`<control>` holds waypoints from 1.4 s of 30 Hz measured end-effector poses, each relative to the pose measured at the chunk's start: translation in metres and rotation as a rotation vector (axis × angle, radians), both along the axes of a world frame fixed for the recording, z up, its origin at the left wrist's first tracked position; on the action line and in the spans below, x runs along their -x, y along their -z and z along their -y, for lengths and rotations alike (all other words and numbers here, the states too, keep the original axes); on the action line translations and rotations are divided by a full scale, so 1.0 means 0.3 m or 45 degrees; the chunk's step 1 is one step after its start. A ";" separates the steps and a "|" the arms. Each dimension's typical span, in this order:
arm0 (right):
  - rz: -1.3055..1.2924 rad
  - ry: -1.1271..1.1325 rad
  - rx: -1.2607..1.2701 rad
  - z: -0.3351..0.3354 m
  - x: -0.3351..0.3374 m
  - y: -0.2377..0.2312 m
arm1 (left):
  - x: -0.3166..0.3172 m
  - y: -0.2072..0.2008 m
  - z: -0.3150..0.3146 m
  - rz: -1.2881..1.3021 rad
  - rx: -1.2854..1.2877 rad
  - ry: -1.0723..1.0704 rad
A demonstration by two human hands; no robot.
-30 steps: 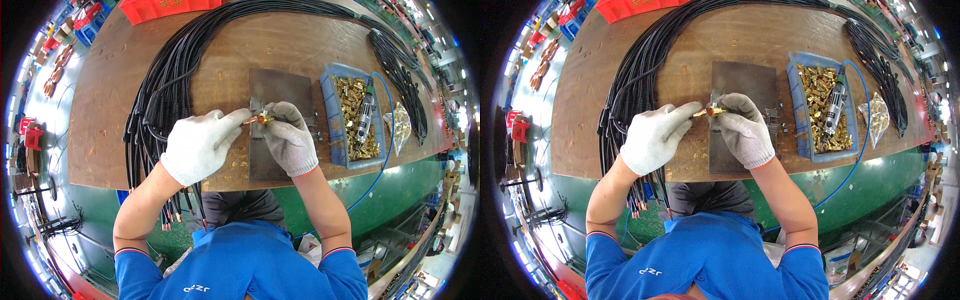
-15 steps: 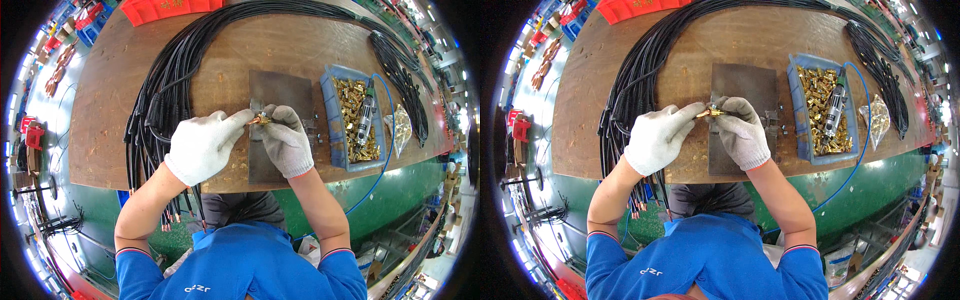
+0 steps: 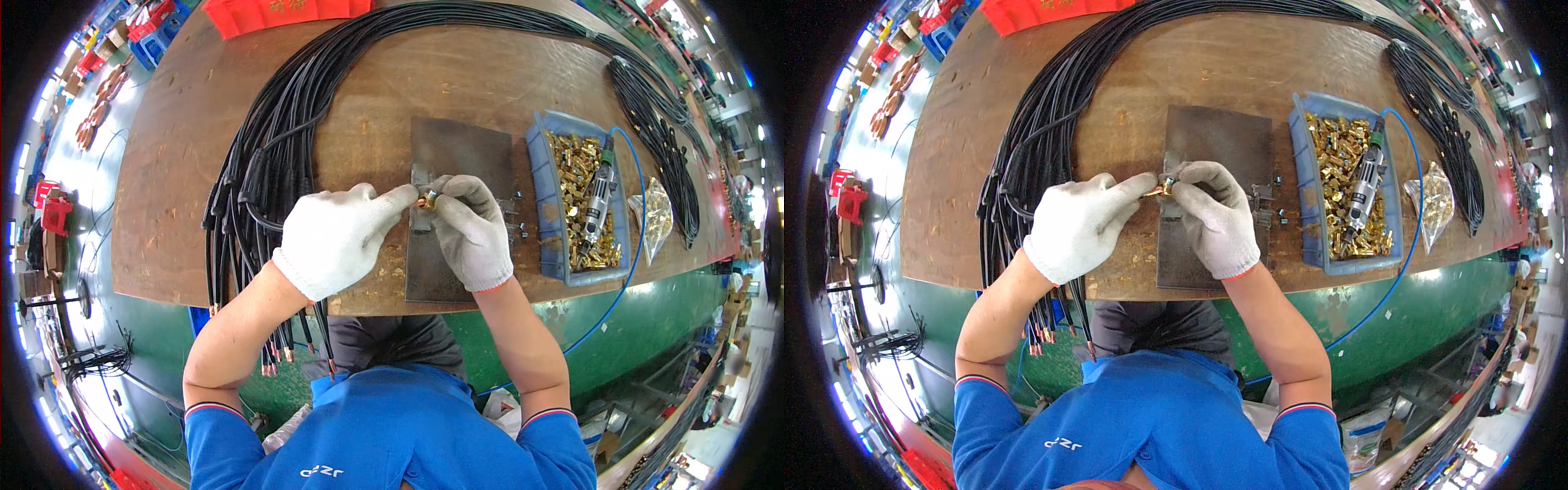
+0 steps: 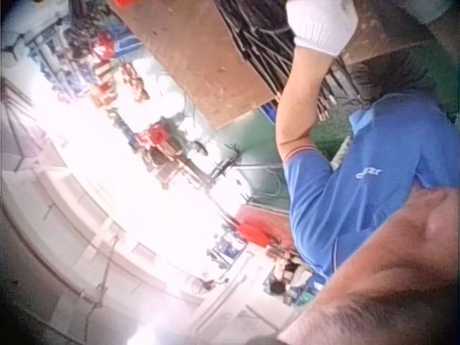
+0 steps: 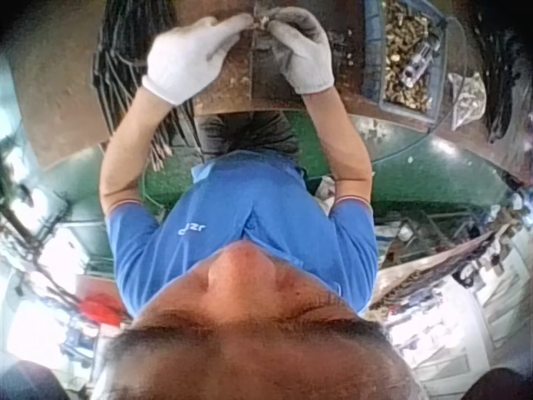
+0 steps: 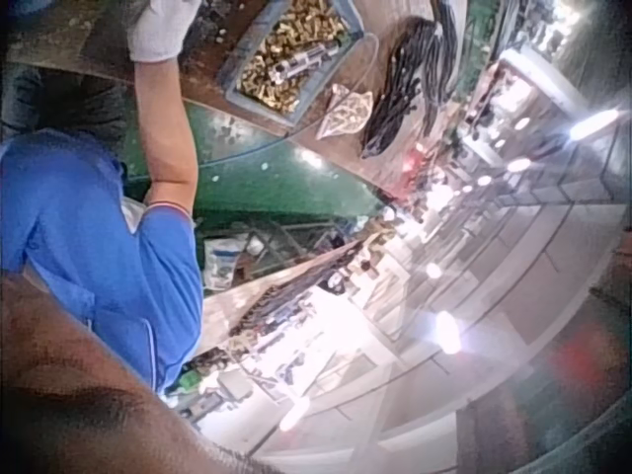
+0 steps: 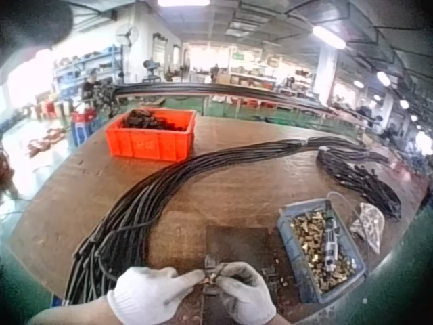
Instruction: Organizing a bundle of cables and attaching metal connectors using a pneumatic tool.
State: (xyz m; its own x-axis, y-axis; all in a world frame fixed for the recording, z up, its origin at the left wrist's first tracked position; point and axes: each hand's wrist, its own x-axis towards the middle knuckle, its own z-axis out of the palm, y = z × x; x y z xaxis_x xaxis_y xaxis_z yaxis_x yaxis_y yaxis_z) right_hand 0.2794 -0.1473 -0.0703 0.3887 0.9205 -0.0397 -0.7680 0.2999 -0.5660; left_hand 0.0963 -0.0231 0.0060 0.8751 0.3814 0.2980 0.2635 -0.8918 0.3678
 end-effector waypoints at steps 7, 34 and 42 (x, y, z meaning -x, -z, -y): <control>0.909 -0.047 0.389 -0.002 -0.039 -0.103 | -0.011 0.035 -0.028 -0.035 -0.118 0.032; 2.220 -0.022 0.597 -0.101 -0.129 -0.074 | -0.116 0.247 -0.102 -0.157 0.070 0.055; 2.194 -0.059 0.639 -0.121 -0.135 -0.069 | -0.119 0.278 -0.109 -0.088 0.129 0.040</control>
